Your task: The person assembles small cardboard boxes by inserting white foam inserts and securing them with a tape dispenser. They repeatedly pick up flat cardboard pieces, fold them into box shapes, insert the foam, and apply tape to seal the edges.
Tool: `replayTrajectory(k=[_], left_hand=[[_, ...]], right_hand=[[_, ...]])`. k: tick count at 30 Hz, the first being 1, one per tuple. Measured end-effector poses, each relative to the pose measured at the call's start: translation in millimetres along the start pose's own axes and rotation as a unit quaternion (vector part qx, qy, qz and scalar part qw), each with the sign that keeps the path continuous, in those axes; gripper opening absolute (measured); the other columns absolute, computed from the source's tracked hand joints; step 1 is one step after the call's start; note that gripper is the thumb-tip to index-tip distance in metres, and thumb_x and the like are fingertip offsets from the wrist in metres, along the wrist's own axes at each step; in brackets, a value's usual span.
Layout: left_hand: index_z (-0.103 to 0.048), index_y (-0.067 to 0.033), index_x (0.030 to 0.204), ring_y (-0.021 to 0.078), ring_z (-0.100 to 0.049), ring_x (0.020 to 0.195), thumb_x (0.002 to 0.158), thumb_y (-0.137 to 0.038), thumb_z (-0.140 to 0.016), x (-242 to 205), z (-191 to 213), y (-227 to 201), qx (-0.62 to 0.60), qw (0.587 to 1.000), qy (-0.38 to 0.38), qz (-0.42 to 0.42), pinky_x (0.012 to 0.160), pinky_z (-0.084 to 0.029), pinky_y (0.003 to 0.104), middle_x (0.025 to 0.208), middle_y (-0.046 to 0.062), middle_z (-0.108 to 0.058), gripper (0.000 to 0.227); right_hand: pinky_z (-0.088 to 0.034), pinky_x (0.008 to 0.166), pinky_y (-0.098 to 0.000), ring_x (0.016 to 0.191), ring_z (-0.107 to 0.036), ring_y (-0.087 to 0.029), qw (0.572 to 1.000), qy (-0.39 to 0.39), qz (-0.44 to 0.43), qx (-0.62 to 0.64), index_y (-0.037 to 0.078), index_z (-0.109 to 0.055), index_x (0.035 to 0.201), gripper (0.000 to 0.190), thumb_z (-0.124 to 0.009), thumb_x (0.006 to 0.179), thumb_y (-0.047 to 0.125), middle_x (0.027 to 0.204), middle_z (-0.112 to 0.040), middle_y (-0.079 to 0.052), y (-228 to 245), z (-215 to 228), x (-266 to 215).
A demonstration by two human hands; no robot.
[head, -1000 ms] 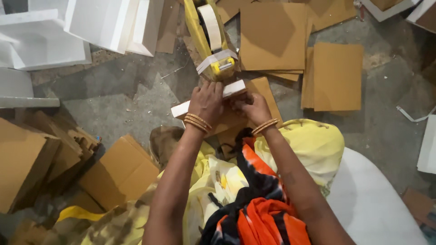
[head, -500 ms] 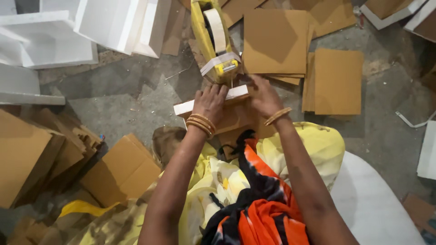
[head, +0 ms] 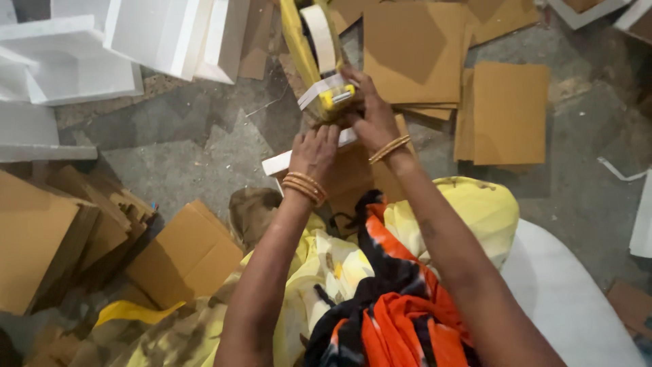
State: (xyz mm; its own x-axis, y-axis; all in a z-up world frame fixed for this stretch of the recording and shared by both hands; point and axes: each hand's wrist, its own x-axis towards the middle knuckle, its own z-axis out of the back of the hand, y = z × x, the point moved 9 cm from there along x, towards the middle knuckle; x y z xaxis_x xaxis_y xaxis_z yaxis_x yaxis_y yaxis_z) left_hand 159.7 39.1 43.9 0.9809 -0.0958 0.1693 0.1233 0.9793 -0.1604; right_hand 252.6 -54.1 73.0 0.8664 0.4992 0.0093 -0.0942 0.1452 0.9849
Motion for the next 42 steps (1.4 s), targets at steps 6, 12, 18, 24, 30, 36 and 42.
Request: replayTrajectory(k=[6, 12, 18, 24, 30, 36, 42], left_hand=[[-0.06, -0.0117, 0.127, 0.0228, -0.065, 0.094, 0.092, -0.013, -0.056, -14, 39, -12, -0.056, 0.997, -0.048, -0.037, 0.084, -0.048, 0.039, 0.101, 0.005, -0.065, 0.035], [-0.059, -0.0087, 0.132, 0.0246, -0.064, 0.117, 0.095, -0.019, -0.057, -70, 75, -56, -0.067, 0.98, -0.136, -0.128, 0.102, -0.046, 0.04, 0.126, 0.01, -0.067, 0.038], [-0.059, -0.0103, 0.125, 0.0238, -0.063, 0.119, 0.095, -0.019, -0.057, -70, 78, -66, -0.068, 0.981, -0.132, -0.121, 0.104, -0.045, 0.04, 0.125, 0.009, -0.067, 0.032], [-0.059, -0.0107, 0.124, 0.0225, -0.063, 0.117, 0.093, -0.016, -0.058, -66, 88, -66, -0.06, 0.986, -0.115, -0.107, 0.103, -0.045, 0.039, 0.124, 0.007, -0.066, 0.031], [-0.059, -0.012, 0.12, 0.0218, -0.063, 0.112, 0.087, -0.016, -0.063, -46, 79, -64, -0.059, 0.992, -0.036, -0.104, 0.101, -0.045, 0.038, 0.114, 0.005, -0.065, 0.034], [-0.061, -0.012, 0.116, 0.0275, -0.064, 0.106, 0.084, -0.016, -0.068, -29, 68, -23, -0.13, 0.991, -0.024, -0.035, 0.097, -0.045, 0.044, 0.107, 0.008, -0.068, 0.033], [-0.064, -0.008, 0.114, 0.0366, -0.067, 0.101, 0.075, -0.012, -0.08, -25, 45, 3, -0.346, 0.936, -0.025, 0.055, 0.086, -0.053, 0.045, 0.106, 0.013, -0.069, 0.042]], right_hand=[[-0.063, 0.095, -0.0336, 0.12, -0.068, -0.023, 0.992, 0.021, -0.079, 0.091, 0.012, -0.036, 0.158, 0.078, -0.067, 0.091, -0.011, 0.148, -0.056, -0.017, -35, -2, -7], [-0.048, 0.104, -0.0381, 0.129, -0.051, -0.027, 0.965, 0.151, -0.214, 0.02, 0.013, -0.03, 0.159, 0.093, -0.077, 0.079, 0.004, 0.144, -0.049, -0.017, -90, 14, -78], [-0.053, 0.103, -0.0367, 0.125, -0.06, -0.025, 0.973, 0.035, -0.227, -0.022, 0.007, -0.049, 0.146, 0.073, -0.08, 0.081, 0.015, 0.136, -0.06, -0.017, -123, 33, -75], [-0.052, 0.101, -0.0394, 0.121, -0.061, -0.024, 0.986, -0.079, -0.132, -0.056, 0.009, -0.064, 0.132, 0.051, -0.078, 0.088, 0.03, 0.132, -0.065, -0.008, -58, 48, -86], [-0.043, 0.107, -0.0471, 0.125, -0.056, -0.034, 0.92, 0.066, 0.12, -0.366, 0.014, -0.069, 0.125, 0.051, -0.08, 0.076, 0.023, 0.126, -0.066, -0.013, 45, 25, -131], [-0.044, 0.106, -0.0474, 0.127, -0.057, -0.032, 0.872, 0.005, 0.083, -0.481, 0.018, -0.071, 0.122, 0.053, -0.071, 0.07, 0.008, 0.127, -0.069, -0.006, 43, 85, -115], [-0.043, 0.107, -0.0472, 0.123, -0.057, -0.033, 0.901, 0.057, 0.022, -0.43, 0.017, -0.071, 0.121, 0.048, -0.074, 0.073, 0.012, 0.126, -0.067, -0.007, 17, 104, -88]])
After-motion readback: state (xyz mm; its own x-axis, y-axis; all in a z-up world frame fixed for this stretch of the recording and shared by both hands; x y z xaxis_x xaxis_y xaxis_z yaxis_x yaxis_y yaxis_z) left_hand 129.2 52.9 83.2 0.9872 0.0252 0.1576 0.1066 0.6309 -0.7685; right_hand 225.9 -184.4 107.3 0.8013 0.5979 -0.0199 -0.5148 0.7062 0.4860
